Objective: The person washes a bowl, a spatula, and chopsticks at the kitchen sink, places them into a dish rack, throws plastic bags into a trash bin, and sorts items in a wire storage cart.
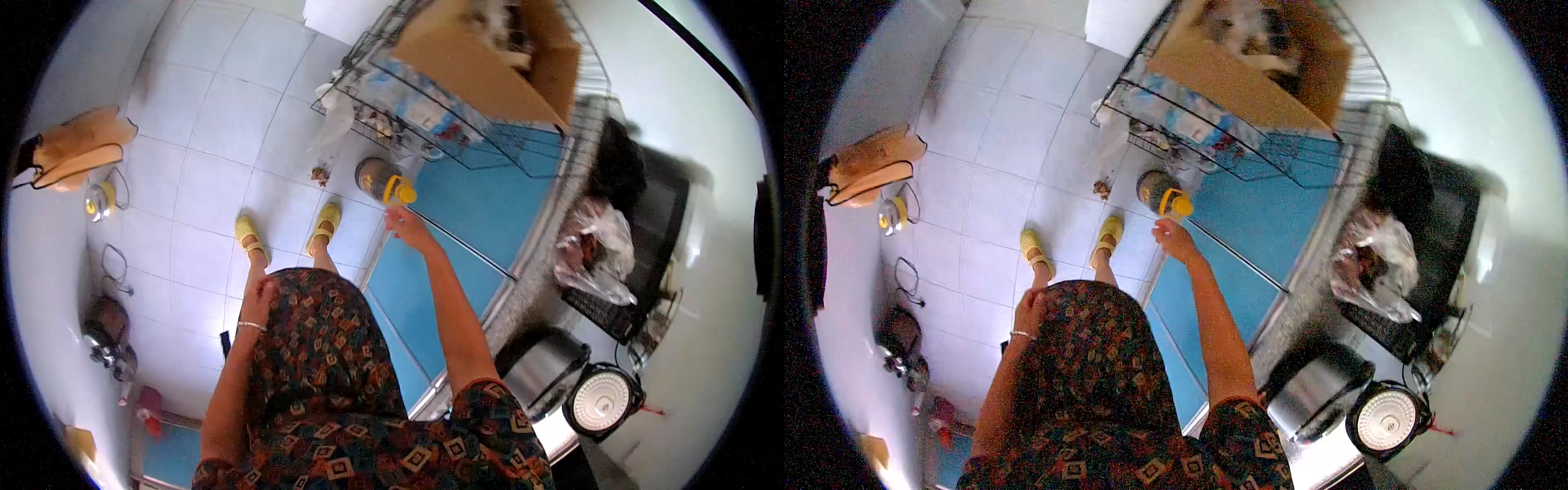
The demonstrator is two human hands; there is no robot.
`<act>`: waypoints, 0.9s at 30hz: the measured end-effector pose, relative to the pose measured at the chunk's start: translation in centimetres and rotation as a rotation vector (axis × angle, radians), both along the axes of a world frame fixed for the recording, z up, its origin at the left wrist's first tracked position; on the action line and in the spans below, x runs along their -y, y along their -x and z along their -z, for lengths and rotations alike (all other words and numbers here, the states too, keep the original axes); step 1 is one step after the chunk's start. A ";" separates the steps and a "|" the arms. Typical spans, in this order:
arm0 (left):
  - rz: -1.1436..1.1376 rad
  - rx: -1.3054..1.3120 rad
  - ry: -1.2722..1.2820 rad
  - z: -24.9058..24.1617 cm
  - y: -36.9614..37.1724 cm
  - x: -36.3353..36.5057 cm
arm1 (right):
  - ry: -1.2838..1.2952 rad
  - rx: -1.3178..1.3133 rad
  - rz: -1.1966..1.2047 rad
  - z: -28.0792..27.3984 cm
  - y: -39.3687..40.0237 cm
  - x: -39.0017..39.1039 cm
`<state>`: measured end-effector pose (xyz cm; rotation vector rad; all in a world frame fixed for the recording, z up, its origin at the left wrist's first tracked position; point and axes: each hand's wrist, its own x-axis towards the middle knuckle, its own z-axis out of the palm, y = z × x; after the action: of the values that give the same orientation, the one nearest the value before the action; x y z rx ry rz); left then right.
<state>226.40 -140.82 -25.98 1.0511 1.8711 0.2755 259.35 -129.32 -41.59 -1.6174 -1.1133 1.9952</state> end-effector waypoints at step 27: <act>-0.727 0.575 0.232 8.3 -7.6 9.8 | -0.277 1.190 0.374 15.0 -9.9 -19.2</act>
<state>233.96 -150.60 -34.25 0.0689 1.6232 0.6791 269.22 -110.15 -56.62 -2.6175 -1.1739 0.4901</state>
